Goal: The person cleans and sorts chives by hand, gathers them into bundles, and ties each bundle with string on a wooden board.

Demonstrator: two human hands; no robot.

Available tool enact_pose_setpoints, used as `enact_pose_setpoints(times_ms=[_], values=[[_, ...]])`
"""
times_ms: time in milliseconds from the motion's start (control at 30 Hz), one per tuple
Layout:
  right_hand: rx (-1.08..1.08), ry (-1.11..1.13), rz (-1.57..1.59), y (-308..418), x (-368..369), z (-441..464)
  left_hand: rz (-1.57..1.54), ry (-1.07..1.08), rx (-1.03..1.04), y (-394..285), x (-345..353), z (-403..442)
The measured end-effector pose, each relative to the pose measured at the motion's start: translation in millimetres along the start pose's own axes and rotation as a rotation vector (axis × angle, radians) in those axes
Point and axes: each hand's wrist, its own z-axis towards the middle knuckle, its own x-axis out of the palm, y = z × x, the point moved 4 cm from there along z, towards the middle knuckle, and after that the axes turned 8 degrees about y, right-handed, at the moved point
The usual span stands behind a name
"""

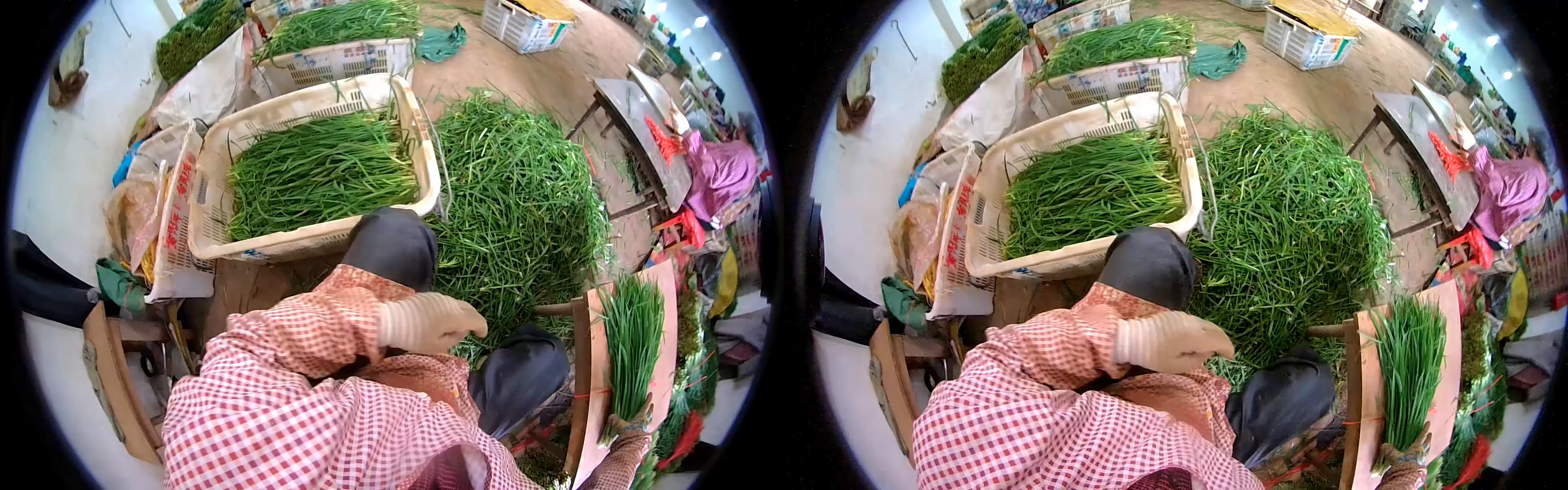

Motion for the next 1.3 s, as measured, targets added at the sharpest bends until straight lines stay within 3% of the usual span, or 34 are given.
enact_pose_setpoints(times_ms=[33, 100, 133, 200, 233, 267, 300, 333, 367, 400, 500, 533, 567, 700, 733, 867, 900, 967, 1033, 1067, 1133, 1167, 1233, 1267, 1300], values=[[0.003, -0.014, -0.015, -1, -7, 4, -0.052, -0.101, 0.025, 2, -12, -17], [-0.394, -0.47, 0.184, 9, -28, 6, -0.042, -0.349, 0.158, 4, -36, -55], [-0.415, -0.504, 0.206, 48, -54, -16, 0.008, -0.448, 0.167, 12, -43, -71], [-0.622, -0.365, 0.28, 136, -81, -28, 0.048, -0.66, 0.008, 42, -60, -103], [-0.767, -0.248, 0.593, 177, -59, -1, 0.072, -0.771, -0.086, 63, -64, -116], [-0.89, -0.175, 0.421, 242, -65, -13, 0.12, -0.886, -0.13, 85, -67, -127], [-0.901, -0.119, 0.269, 334, -92, -89, 0.172, -1.001, -0.179, 102, -73, -140], [-1.148, -0.142, 0.242, 390, -88, -95, 0.2, -1.012, -0.289, 117, -78, -152], [-1.249, -0.107, 0.212, 447, -90, -115, 0.241, -1.052, -0.378, 130, -83, -164], [-1.218, -0.03, 0.158, 500, -104, -161, 0.366, -1.051, -0.455, 142, -90, -174], [-1.331, 0.147, 0.137, 644, -91, -183, 0.639, -1.11, -0.605, 186, -93, -203], [-1.344, 0.188, 0.098, 684, -86, -191, 0.531, -1.03, -0.817, 193, -90, -207], [-1.354, 0.229, 0.059, 721, -79, -196, 0.438, -0.89, -0.873, 192, -94, -201], [-1.13, 0.247, -0.296, 830, -34, -177, 0.384, -0.881, -0.908, 198, -96, -198], [-1.052, 0.202, -0.456, 846, -25, -178, 0.397, -0.91, -0.859, 197, -99, -198], [-1.061, 0.14, -0.522, 897, 22, -141, 0.412, -0.905, -0.833, 198, -102, -198], [-1.082, 0.253, -0.114, 880, -4, -158, 0.398, -0.905, -0.838, 200, -101, -199], [-1.236, 0.377, 0.133, 879, -25, -161, 0.41, -0.956, -0.818, 200, -100, -199], [-1.525, 0.381, 0.551, 857, -44, -193, 0.401, -0.965, -0.806, 200, -100, -199], [-1.53, 0.382, 0.54, 851, -50, -201, 0.405, -0.969, -0.795, 199, -101, -200], [-1.94, 0.278, 0.34, 839, -57, -228, 0.37, -0.933, -0.811, 197, -102, -201], [-1.939, 0.282, 0.339, 839, -51, -225, 0.345, -0.89, -0.821, 197, -101, -202], [-2.064, 0.181, -0.142, 843, -23, -222, 0.362, -0.91, -0.822, 199, -98, -203], [-1.739, 0.151, -0.482, 833, -6, -208, 0.385, -0.917, -0.817, 199, -97, -203], [-1.479, 0.206, -0.593, 824, 2, -196, 0.409, -0.922, -0.81, 198, -97, -203]])
